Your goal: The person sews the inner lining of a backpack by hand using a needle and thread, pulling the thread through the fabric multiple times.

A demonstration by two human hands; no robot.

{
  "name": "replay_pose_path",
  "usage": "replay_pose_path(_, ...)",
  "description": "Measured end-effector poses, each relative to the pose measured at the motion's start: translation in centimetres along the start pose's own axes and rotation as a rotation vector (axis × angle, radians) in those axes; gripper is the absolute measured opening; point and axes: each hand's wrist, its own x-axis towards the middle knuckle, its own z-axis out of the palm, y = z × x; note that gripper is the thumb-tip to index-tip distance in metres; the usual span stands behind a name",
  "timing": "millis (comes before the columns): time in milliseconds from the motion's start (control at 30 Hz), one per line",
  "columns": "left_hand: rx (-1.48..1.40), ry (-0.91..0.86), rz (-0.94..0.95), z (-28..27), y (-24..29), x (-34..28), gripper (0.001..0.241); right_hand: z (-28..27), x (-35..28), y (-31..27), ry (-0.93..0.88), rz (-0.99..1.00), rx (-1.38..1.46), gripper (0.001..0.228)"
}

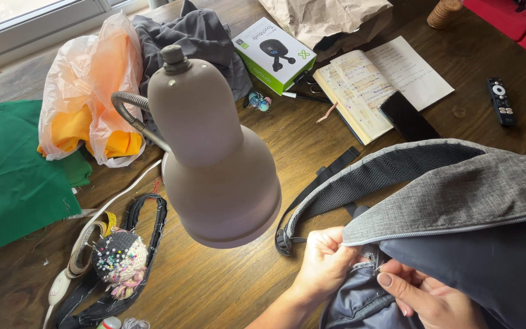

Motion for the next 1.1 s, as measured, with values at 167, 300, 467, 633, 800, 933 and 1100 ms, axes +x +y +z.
replay_pose_path(167, -0.147, -0.039, -0.060, 0.0, -0.2, -0.3, 0.033, 0.2, 0.7, 1.2, 0.041, -0.292, -0.046, 0.013)
replay_pose_path(300, -0.281, -0.042, -0.039, 0.0, -1.0, 0.0, 0.030, 1.0, 0.4, 1.7, 0.176, -0.293, -0.078, 0.026)
replay_pose_path(467, -0.223, -0.003, -0.023, 0.2, 0.0, -0.2, 0.039, -0.3, 0.7, -0.9, -0.132, -0.172, -0.170, 0.050)
replay_pose_path(633, -0.125, 0.013, 0.020, 0.5, 0.2, -0.3, 0.026, 0.8, 0.2, -5.9, -0.145, -0.026, -0.366, 0.036)
replay_pose_path(800, 0.021, -0.028, 0.048, 1.4, 2.9, -1.2, 0.030, 3.2, 0.3, -6.6, -0.019, -0.101, -0.197, 0.005)
replay_pose_path(933, -0.069, -0.026, 0.037, 1.3, 2.8, -1.4, 0.030, 4.1, -0.4, -6.6, 0.095, -0.059, -0.234, 0.005)
replay_pose_path(1100, -0.077, -0.001, -0.009, 1.1, 2.3, -1.5, 0.029, 4.0, -0.1, -4.6, -0.022, -0.201, 0.311, 0.015)
